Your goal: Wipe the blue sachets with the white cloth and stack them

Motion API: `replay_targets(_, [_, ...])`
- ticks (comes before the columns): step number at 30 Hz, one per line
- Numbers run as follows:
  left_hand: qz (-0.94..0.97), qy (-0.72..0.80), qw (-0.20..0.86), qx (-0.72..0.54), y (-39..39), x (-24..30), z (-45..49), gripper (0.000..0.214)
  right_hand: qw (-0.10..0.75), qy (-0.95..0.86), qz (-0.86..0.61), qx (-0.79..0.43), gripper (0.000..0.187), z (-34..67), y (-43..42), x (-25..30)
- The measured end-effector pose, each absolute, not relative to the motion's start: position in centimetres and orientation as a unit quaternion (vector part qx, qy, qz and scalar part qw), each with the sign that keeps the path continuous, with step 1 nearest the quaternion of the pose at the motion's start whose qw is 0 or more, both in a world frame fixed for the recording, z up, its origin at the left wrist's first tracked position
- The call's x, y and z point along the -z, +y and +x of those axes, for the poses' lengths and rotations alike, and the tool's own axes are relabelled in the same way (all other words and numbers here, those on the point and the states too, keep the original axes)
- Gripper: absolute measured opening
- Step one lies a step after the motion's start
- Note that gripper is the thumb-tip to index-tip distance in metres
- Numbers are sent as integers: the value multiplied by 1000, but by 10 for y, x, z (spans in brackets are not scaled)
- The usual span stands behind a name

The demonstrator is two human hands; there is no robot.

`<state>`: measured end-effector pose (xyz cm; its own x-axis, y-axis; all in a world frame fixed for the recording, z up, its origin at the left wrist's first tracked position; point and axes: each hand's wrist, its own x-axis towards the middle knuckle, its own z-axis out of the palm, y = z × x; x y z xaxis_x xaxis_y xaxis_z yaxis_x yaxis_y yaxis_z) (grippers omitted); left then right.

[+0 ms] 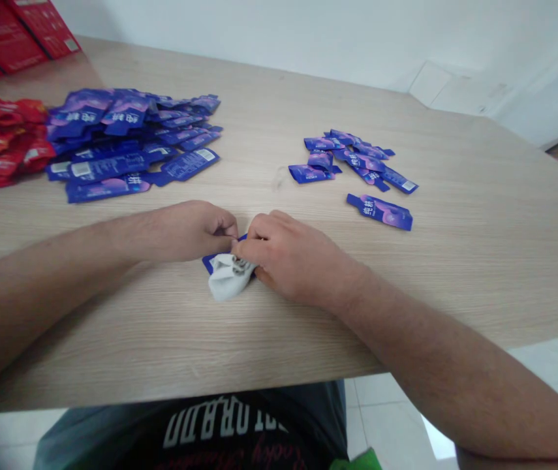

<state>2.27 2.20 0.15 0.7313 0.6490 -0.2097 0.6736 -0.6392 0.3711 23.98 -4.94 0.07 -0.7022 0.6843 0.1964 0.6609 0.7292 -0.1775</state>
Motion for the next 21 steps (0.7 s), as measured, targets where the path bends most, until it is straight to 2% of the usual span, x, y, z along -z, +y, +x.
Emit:
replay_targets(5, [907, 364, 213, 29, 21, -2, 22, 23, 119, -902, -415, -29, 27, 243, -47, 0])
replay_targets(10, [905, 367, 214, 33, 22, -2, 22, 24, 124, -921, -367, -51, 28, 239, -51, -1])
replay_targets(15, [901, 372, 221, 36, 21, -3, 23, 23, 122, -904, -409, -31, 27, 243, -47, 0])
replay_targets(21, [904, 367, 214, 36, 21, -3, 23, 23, 116, -921, -370, -49, 29, 241, -51, -1])
